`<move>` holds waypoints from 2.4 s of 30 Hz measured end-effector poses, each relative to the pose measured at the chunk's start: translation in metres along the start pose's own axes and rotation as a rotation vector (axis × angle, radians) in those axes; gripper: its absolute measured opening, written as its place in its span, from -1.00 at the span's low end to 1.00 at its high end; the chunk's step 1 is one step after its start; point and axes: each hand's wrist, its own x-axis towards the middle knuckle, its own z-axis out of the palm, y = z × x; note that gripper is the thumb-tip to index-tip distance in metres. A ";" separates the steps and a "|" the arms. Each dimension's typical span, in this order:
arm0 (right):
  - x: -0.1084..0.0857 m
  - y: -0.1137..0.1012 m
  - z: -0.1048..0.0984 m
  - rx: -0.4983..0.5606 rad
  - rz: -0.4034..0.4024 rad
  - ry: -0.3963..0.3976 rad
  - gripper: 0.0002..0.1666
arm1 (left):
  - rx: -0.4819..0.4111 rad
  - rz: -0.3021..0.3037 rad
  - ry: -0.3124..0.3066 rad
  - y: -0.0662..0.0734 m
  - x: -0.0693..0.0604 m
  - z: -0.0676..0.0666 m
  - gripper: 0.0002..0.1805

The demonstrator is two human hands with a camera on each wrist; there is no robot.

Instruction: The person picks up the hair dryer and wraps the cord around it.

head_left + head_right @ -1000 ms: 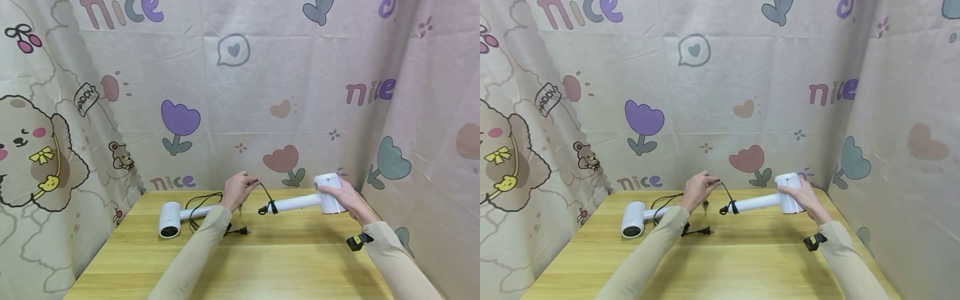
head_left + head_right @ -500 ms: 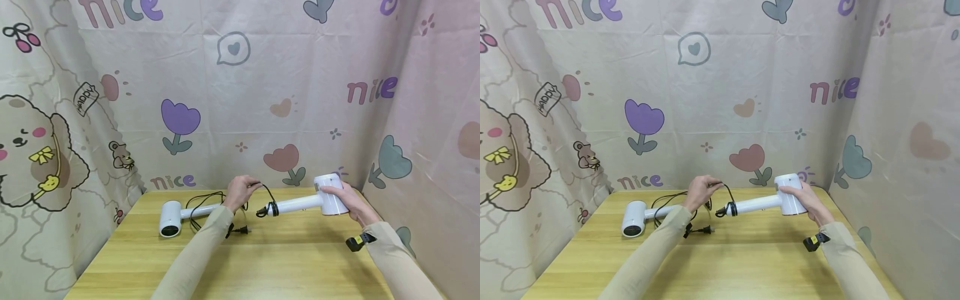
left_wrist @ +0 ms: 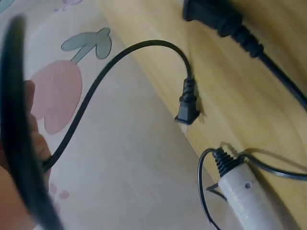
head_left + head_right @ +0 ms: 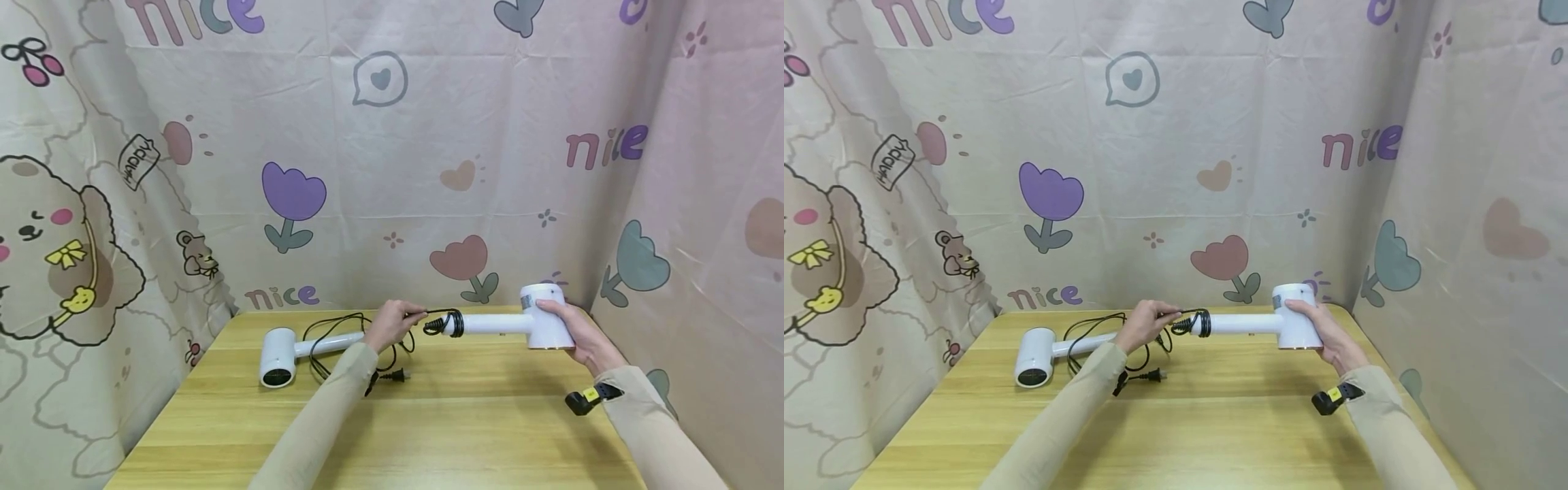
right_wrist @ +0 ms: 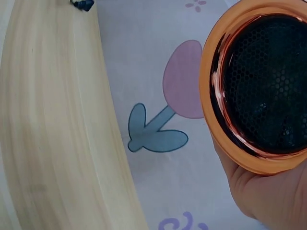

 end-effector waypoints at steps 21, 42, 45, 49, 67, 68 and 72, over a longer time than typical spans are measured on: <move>0.007 -0.006 0.014 0.372 0.112 0.168 -0.42 | 0.347 0.276 -0.035 0.025 -0.013 0.020 -0.71; 0.010 -0.006 0.025 -0.380 -0.178 0.444 0.02 | 0.457 0.349 0.125 0.035 -0.005 -0.007 -0.85; 0.010 -0.008 0.027 -0.416 -0.199 0.382 0.06 | 0.448 0.336 0.129 0.036 -0.004 -0.011 -0.86; 0.008 -0.010 0.028 -0.467 -0.206 0.304 0.09 | 0.445 0.321 0.127 0.037 -0.002 -0.012 -0.85; 0.007 -0.005 0.013 -0.529 -0.207 0.099 -0.24 | 0.244 0.247 0.193 0.022 0.006 -0.027 -0.81; 0.006 -0.005 0.013 -0.524 -0.209 0.087 -0.25 | 0.229 0.240 0.190 0.022 0.007 -0.027 -0.81; 0.004 -0.005 0.012 -0.488 -0.209 0.031 -0.26 | 0.183 0.198 0.153 0.021 0.008 -0.024 -0.81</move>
